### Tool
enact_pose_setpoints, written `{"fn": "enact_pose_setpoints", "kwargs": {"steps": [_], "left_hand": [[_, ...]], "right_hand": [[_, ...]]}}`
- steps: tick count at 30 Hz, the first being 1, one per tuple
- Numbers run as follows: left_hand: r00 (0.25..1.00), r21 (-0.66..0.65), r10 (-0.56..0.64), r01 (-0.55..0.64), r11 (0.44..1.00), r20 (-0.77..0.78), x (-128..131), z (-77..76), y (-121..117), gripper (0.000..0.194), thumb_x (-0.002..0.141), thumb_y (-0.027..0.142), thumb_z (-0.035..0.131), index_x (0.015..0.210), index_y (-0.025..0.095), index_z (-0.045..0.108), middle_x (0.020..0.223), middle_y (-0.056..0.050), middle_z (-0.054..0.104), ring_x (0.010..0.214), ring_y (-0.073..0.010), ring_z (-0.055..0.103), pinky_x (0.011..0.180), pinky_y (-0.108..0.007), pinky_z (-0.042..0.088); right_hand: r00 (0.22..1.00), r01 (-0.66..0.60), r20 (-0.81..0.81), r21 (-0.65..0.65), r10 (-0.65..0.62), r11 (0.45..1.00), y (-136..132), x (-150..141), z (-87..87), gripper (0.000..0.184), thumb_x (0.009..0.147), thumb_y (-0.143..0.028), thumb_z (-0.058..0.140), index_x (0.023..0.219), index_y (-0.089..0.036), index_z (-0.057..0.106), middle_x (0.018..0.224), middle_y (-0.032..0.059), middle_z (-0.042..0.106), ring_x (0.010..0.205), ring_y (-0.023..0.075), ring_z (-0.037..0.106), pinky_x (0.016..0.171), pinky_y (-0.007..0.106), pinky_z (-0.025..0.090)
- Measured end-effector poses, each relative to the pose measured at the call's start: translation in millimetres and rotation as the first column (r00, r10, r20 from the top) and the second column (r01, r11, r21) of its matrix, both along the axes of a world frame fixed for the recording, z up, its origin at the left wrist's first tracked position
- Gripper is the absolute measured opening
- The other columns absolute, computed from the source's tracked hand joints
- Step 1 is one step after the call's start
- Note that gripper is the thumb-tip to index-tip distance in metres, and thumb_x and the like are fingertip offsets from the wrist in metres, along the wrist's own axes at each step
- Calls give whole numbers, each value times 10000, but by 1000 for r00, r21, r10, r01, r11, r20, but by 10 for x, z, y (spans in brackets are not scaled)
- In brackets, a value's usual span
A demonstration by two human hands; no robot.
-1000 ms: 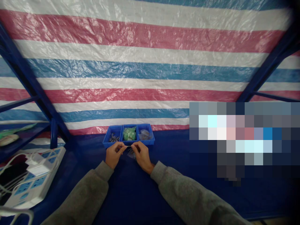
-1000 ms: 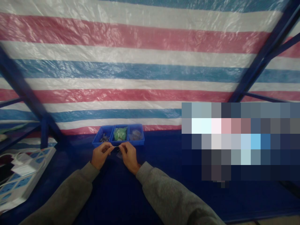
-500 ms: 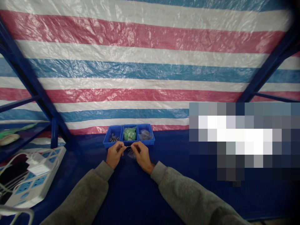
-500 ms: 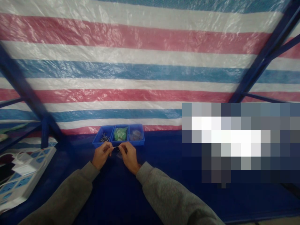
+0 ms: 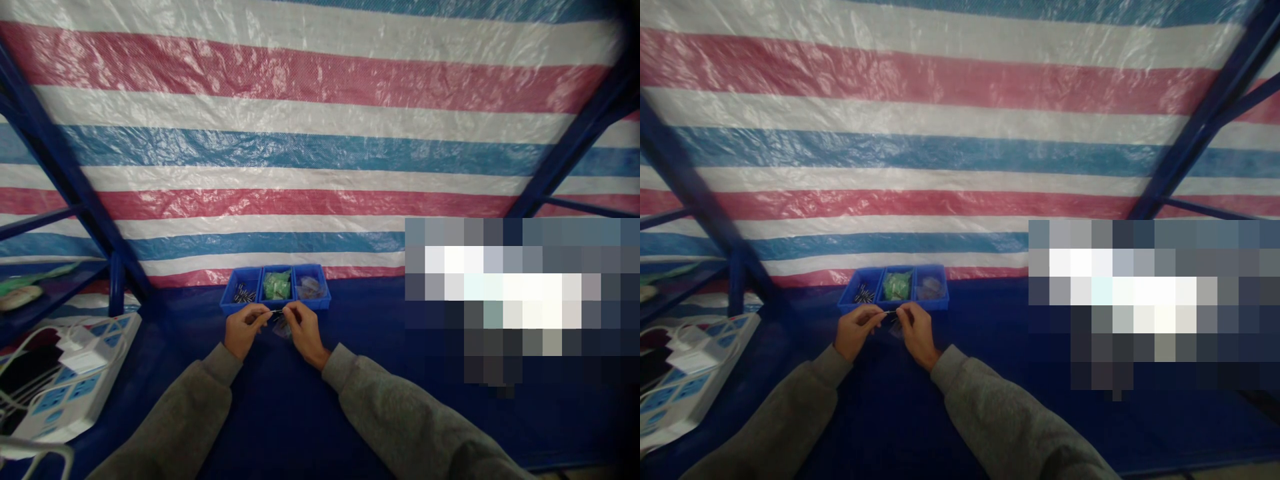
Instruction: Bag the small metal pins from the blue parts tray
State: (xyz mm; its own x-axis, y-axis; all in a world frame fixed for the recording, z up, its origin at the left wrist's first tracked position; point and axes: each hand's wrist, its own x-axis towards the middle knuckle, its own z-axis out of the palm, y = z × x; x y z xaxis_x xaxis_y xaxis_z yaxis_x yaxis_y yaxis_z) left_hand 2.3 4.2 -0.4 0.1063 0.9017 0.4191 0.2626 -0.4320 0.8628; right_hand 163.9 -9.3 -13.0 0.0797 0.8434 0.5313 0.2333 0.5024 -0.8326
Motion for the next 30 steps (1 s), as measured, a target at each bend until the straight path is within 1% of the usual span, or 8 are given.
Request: {"fn": "enact_pose_setpoints", "kwargs": {"steps": [3,8,15,19,22,25,27,30], "left_hand": [[999,-24,-8,9,1000,44,4,11,9,164,714,294,662,767,146,618,619,2,592,520,-107,550,463,-200,456],[998,-57,-37,39,998,49,11,31,17,186,715,307,660,741,140,583,603,13,578,497,-95,530,469,-200,445],[996,-62,-73,76,995,46,21,27,17,198,754,331,614,717,147,550,591,24,558,487,-89,522,478,-205,445],[993,-67,-66,73,995,96,34,54,2,199,727,315,650,736,140,558,598,23,571,484,-86,531,474,-206,451],[980,-85,-40,58,995,196,44,57,3,247,680,305,695,817,134,582,667,-3,620,567,-126,594,499,-234,490],[967,-147,-46,85,985,252,55,27,16,319,648,316,721,877,123,610,746,-41,659,683,-178,636,546,-272,526],[965,-180,-60,108,978,254,63,-2,25,310,651,322,720,864,116,628,738,-45,667,669,-174,636,565,-277,527],[969,-180,-63,108,978,239,70,-19,37,281,680,336,698,842,118,627,706,-38,664,658,-165,633,590,-275,517]], "right_hand": [[1000,-29,-11,-7,29,1000,-9,2,11,251,882,-332,438,758,-165,580,647,-9,533,588,116,489,562,216,375],[999,-39,-21,-13,39,999,-10,1,12,258,879,-336,434,758,-162,581,639,-11,529,581,114,484,555,214,376],[999,-53,8,-22,53,998,6,-7,-15,281,885,-369,430,759,-169,581,638,-9,538,581,118,492,558,218,387],[999,-48,18,-29,48,998,22,-15,-36,296,889,-377,422,764,-168,591,650,-6,557,587,119,504,564,217,392],[999,-44,21,-17,44,999,33,-17,-51,294,885,-373,430,762,-166,600,660,-2,566,598,121,511,569,218,393],[998,-50,31,-7,51,999,32,-14,-55,290,884,-366,435,759,-165,602,659,-3,567,597,120,512,569,218,394],[998,-56,39,-6,56,998,23,-10,-48,287,885,-362,436,762,-164,603,664,-1,571,603,120,515,575,218,397],[997,-56,53,2,56,998,2,-6,-26,284,886,-355,438,769,-166,615,687,8,583,626,126,525,592,222,401]]}}
